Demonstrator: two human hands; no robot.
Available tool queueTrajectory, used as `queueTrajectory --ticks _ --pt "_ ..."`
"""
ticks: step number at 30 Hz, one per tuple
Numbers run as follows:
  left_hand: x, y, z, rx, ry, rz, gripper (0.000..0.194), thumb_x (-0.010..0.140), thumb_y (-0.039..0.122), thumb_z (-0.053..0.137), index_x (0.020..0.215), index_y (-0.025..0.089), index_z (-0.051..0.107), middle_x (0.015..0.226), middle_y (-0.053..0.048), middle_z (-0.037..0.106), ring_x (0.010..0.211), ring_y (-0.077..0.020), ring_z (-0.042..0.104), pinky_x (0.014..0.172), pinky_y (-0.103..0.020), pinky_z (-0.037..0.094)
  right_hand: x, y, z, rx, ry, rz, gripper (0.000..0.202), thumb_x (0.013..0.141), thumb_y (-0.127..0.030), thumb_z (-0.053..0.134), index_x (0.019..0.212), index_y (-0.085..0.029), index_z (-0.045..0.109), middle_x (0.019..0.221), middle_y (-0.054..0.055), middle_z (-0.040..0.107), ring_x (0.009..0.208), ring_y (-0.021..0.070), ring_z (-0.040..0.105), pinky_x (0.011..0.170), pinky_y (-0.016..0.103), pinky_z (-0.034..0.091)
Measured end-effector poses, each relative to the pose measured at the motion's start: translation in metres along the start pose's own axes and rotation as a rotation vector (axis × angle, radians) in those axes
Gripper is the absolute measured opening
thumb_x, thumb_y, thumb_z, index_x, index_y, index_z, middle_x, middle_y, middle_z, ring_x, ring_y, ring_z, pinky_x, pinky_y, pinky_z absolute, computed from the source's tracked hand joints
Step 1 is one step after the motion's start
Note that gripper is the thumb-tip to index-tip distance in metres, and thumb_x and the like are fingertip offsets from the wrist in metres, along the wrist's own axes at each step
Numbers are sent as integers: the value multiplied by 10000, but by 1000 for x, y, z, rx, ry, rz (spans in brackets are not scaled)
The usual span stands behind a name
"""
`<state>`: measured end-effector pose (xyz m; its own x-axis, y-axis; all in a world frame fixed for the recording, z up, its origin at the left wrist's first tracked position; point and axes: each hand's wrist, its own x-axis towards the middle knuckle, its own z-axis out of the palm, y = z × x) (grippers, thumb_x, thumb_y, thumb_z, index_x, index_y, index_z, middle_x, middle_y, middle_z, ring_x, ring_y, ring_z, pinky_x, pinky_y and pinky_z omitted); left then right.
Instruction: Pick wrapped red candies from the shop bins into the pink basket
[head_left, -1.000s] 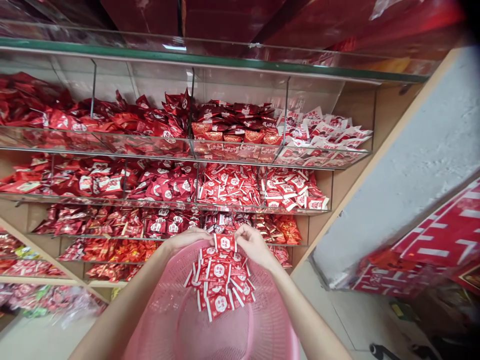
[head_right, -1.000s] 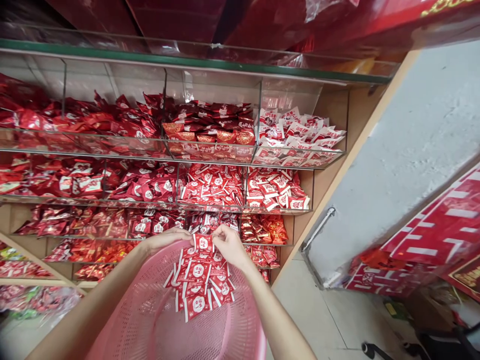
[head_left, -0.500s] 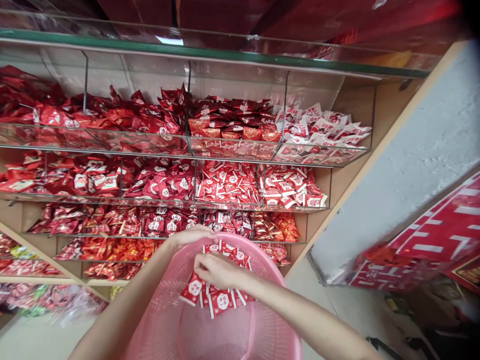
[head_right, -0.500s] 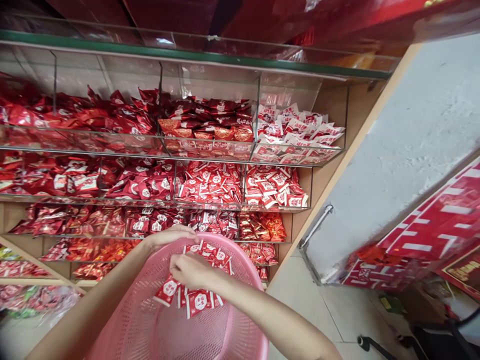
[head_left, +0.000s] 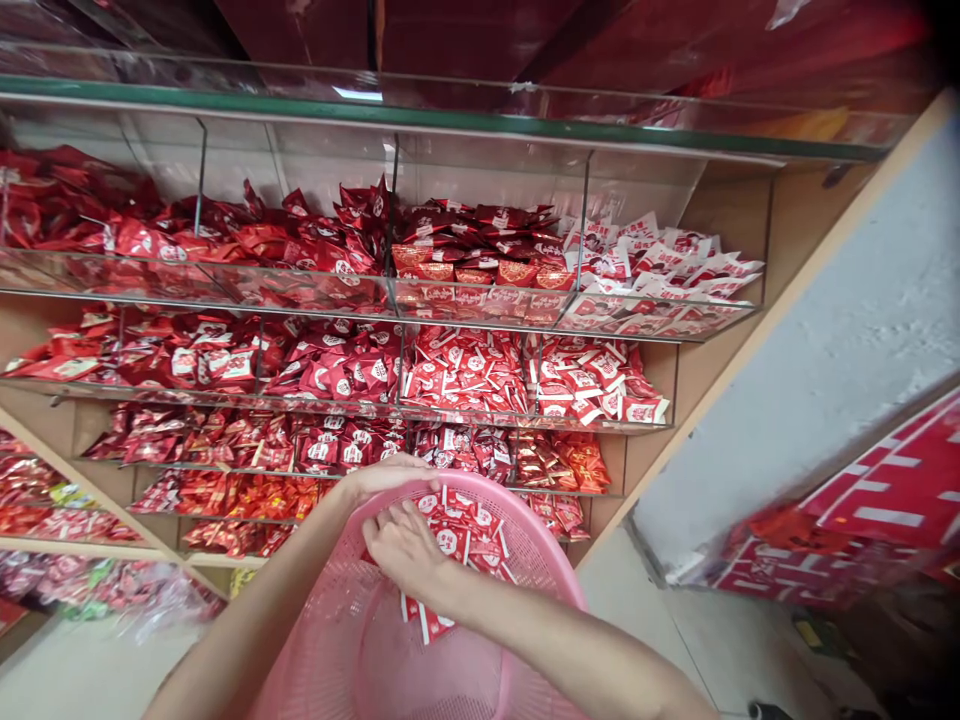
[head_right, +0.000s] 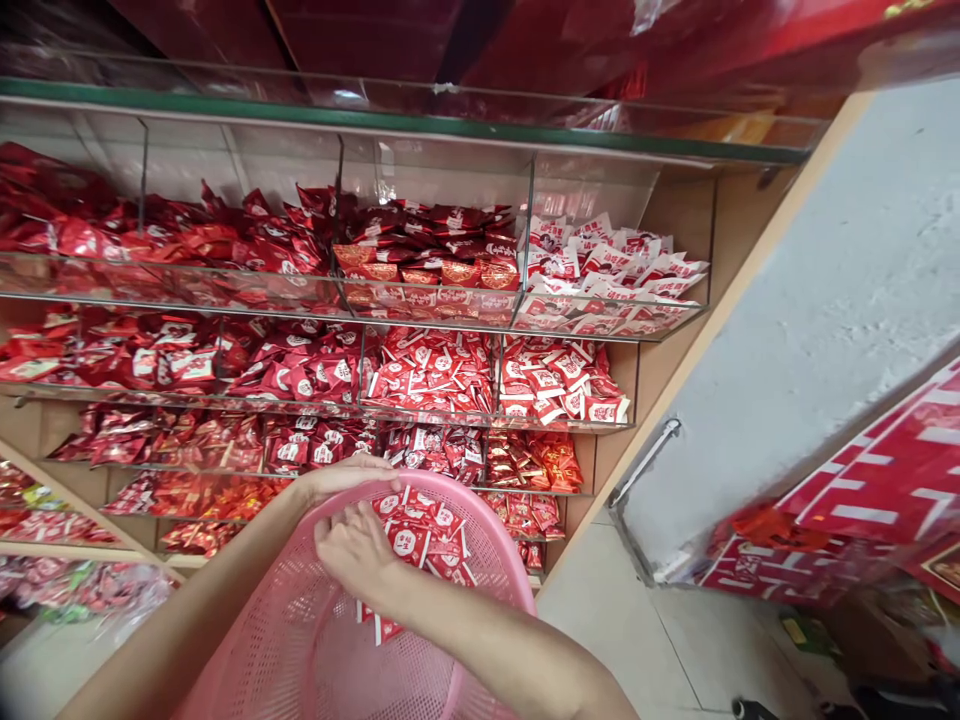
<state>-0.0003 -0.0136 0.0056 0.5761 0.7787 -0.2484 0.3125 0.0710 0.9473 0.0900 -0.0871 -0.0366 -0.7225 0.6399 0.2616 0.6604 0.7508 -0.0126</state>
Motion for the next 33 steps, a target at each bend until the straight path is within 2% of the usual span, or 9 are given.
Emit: queueTrajectory --ticks 9,15,20,26,29,33 --pt "8 -2 -1 6 -23 -41 279 718 418 625 780 162 720 805 -38 696 776 -200 583 743 -267 416 2 10 20 -131 36 120 149 812 -69 476 909 -73 588 838 139 635 812 235 575 745 378 416" --pt "9 2 0 29 -37 -37 271 703 421 646 747 165 720 795 -39 691 773 -201 573 760 -277 412 1 12 23 -126 32 144 144 811 -68 479 899 -80 591 854 142 625 779 229 573 708 371 415" --pt "11 4 2 34 -35 -40 244 686 407 670 712 170 722 789 -38 690 791 -203 566 768 -271 410 0 11 17 -107 37 161 130 811 -96 496 902 -85 587 844 120 611 787 232 576 709 372 431" --pt "11 6 3 33 -59 -40 268 716 425 640 714 170 723 768 -38 688 774 -196 566 772 -272 412 -10 12 -2 -69 72 182 154 794 -95 504 933 -112 568 866 96 600 803 221 585 758 371 434" --pt "13 1 2 0 -96 -16 261 724 411 633 736 165 719 794 -42 697 810 -204 575 801 -276 413 -17 16 -10 -16 147 228 134 832 -184 471 882 -140 587 853 82 611 774 205 591 822 388 410" --pt "20 -9 0 -32 -92 -20 245 716 382 628 769 157 712 787 -38 706 791 -201 576 782 -286 423 -22 29 -20 69 298 324 193 836 -232 443 773 -166 613 779 60 643 738 183 593 789 329 410"
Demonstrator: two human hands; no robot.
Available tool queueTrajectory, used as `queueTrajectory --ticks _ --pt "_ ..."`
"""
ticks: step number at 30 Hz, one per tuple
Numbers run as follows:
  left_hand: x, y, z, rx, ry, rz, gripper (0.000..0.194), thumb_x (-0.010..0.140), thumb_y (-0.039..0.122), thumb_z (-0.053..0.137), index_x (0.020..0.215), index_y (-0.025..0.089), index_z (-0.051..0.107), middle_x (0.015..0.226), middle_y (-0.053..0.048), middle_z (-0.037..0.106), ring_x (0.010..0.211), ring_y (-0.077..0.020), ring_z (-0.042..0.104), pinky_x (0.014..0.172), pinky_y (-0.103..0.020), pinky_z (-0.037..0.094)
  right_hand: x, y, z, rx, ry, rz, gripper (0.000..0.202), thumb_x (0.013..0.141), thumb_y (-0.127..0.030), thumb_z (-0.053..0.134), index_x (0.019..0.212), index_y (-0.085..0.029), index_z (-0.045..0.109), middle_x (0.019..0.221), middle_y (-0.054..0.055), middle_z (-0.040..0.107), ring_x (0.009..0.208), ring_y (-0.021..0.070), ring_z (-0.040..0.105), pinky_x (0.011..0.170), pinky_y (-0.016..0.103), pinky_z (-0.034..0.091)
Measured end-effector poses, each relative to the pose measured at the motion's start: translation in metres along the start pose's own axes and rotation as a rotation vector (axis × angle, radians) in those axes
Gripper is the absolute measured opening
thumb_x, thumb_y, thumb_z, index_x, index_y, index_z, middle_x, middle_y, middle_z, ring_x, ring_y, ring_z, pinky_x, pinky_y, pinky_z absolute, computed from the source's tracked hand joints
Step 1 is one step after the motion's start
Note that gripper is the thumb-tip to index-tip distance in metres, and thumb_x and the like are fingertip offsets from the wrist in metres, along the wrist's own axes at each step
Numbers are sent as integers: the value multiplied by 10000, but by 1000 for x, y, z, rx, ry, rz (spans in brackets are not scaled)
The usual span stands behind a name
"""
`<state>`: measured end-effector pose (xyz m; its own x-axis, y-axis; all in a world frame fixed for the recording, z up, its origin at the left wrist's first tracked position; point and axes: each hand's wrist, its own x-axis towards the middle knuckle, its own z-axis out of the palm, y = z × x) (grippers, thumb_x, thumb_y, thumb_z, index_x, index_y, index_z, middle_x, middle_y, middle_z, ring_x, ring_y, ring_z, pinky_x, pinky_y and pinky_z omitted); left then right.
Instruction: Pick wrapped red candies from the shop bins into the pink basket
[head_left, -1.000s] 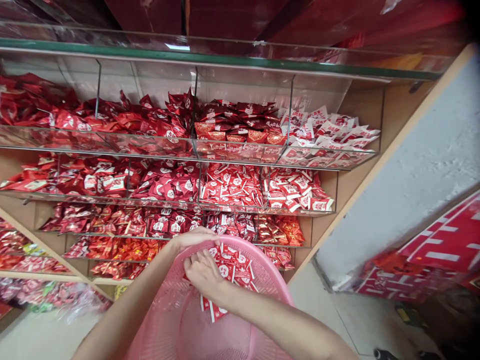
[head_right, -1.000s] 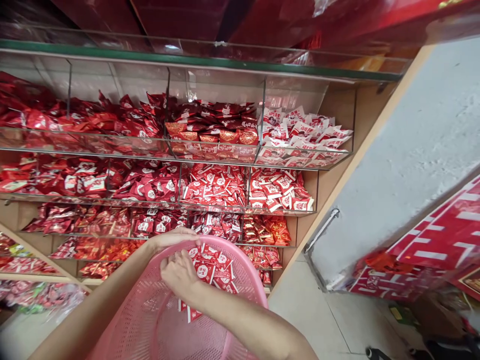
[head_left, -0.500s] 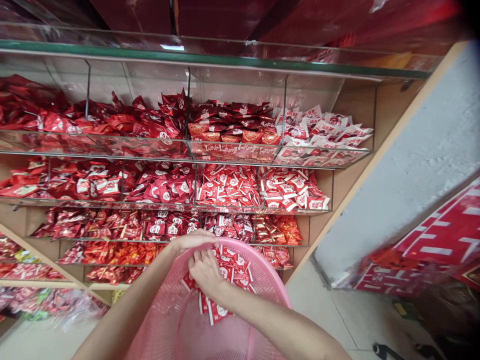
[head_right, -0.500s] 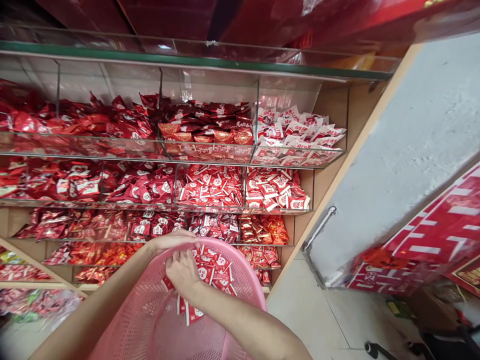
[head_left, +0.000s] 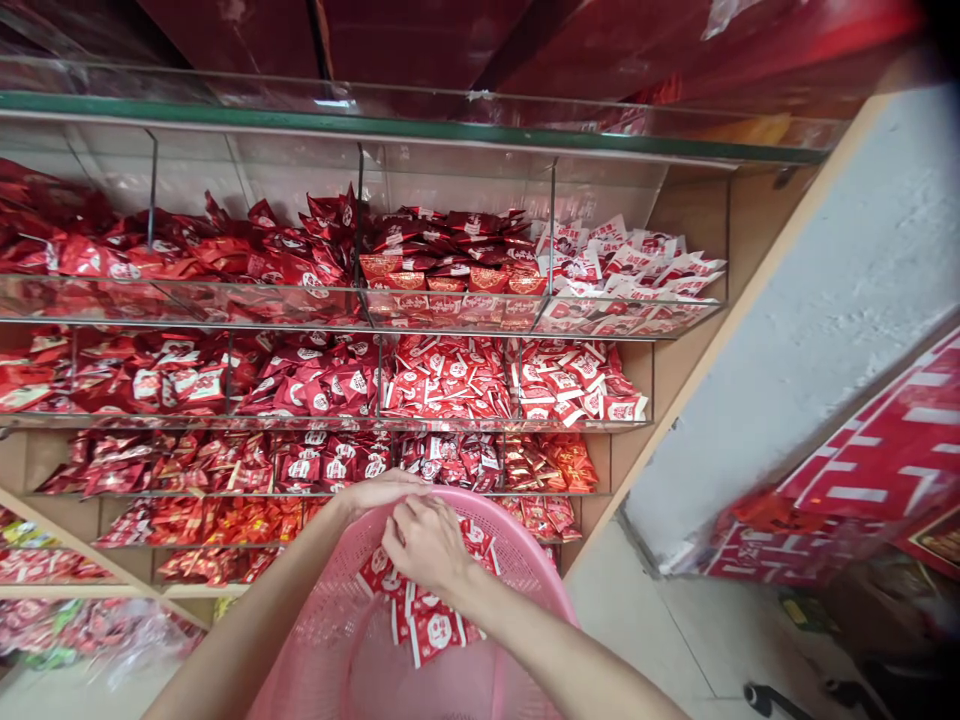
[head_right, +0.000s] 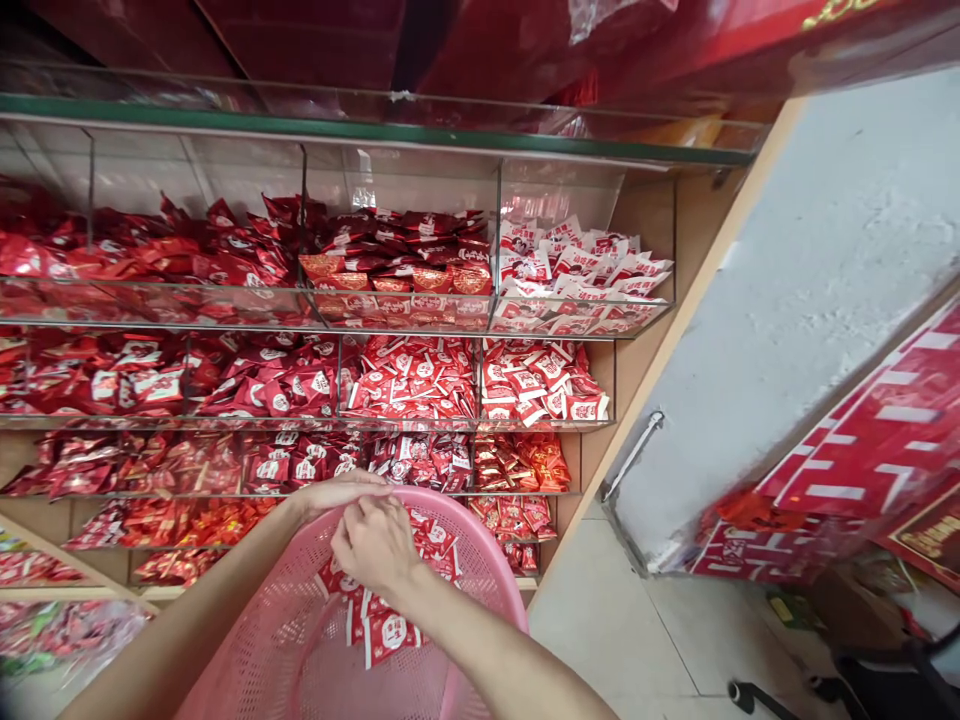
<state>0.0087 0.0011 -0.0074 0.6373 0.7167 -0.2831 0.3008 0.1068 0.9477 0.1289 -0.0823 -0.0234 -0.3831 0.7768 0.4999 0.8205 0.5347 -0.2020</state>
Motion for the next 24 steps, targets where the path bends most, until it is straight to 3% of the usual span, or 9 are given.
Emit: queueTrajectory --ticks 4,7,10,13,18,21,24 --pt "3 1 -2 12 23 4 204 637 335 678 722 151 693 725 -7 689 723 -182 563 730 -280 430 15 19 -26 45 151 74 196 848 -224 435 753 -178 600 752 31 634 709 149 581 724 272 396" --pt "0 8 -1 26 14 -13 240 679 373 648 739 144 689 718 -2 675 686 -158 554 685 -257 425 32 41 -59 -16 204 200 250 902 -281 387 802 -172 588 799 42 627 704 145 585 680 258 391" --pt "-5 12 0 44 13 -31 258 710 390 633 765 145 694 717 1 657 639 -127 531 624 -222 404 49 67 -92 -134 171 368 301 933 -348 322 959 -162 557 889 83 632 676 154 607 578 241 391" --pt "-9 11 0 51 23 -51 270 707 408 639 749 146 693 690 2 636 598 -114 505 561 -211 377 62 93 -112 -312 72 544 274 923 -315 352 1025 -132 529 841 125 649 737 224 639 616 286 425" --pt "-11 8 0 45 19 -72 297 703 443 633 781 163 694 692 -6 641 607 -135 520 563 -232 385 69 114 -112 -425 -57 559 245 891 -136 339 945 -95 575 830 175 657 840 263 646 668 315 447" --pt "-10 7 0 36 31 -62 281 686 454 650 774 191 695 751 -17 669 691 -169 553 635 -251 408 70 116 -105 -438 -38 544 259 869 -79 328 923 -104 580 825 174 660 830 254 650 657 303 446" --pt "-9 7 1 30 53 -62 275 652 466 678 757 212 691 758 -18 682 735 -197 569 658 -263 413 73 116 -106 -438 7 562 241 888 -117 333 959 -103 564 800 170 661 791 249 655 645 302 445"
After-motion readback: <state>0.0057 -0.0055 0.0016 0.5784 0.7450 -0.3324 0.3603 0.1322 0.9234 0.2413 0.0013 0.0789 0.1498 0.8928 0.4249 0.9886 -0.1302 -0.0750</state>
